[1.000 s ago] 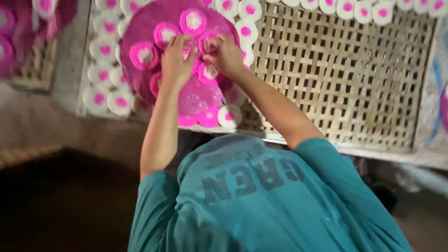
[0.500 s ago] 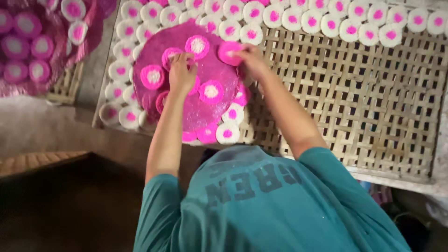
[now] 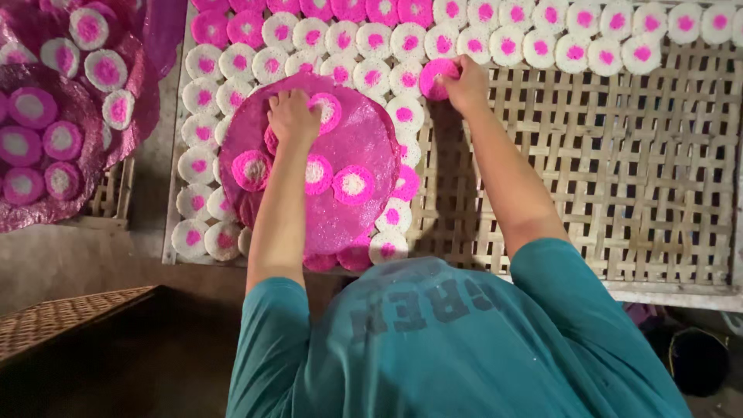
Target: The person arranges pink and white circular decorative items on a woven tray. They pick up the circles from a pile and place them in neat rows on the tray, occasionally adjusting their positions.
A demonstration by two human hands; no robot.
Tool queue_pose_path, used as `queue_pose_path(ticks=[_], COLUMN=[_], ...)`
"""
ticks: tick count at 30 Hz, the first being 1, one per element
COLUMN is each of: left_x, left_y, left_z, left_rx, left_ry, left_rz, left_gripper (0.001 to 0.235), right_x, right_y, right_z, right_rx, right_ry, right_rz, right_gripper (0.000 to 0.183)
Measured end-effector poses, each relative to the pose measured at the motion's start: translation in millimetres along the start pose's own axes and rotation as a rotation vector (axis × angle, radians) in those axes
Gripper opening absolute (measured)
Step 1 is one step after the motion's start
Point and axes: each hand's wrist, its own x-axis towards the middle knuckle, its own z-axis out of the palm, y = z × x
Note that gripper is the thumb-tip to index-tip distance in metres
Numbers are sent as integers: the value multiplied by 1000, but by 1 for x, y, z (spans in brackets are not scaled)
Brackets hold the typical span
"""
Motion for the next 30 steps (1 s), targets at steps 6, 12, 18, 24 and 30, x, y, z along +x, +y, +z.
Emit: queue_pose_path(ticks=[6,12,18,24,30], left_x=[-11,-69,-94,-69,-67], left_y=[10,109,73,-40,-70], left_z=[-36,-56,-53,-32,-29], left_rx=[-369,-522,-251,87,24], left_ry=[-112,-264,-51,22,75], left_rz=[27,160,393,32,-10], left_gripper=[20,16,49,55,44], right_x=[-12,-94,-119,-91,-93], right_y=[-48,-113,-96,-65,-63], right_z=[-17,-11,-25,-30,-29], right_rx=[-244,1220,1220,41,-130], right_ry=[219,-555,-326,-97,55], right_rz=[-280,415,770,-115,-156], right_gripper=[44,41,39,40,40])
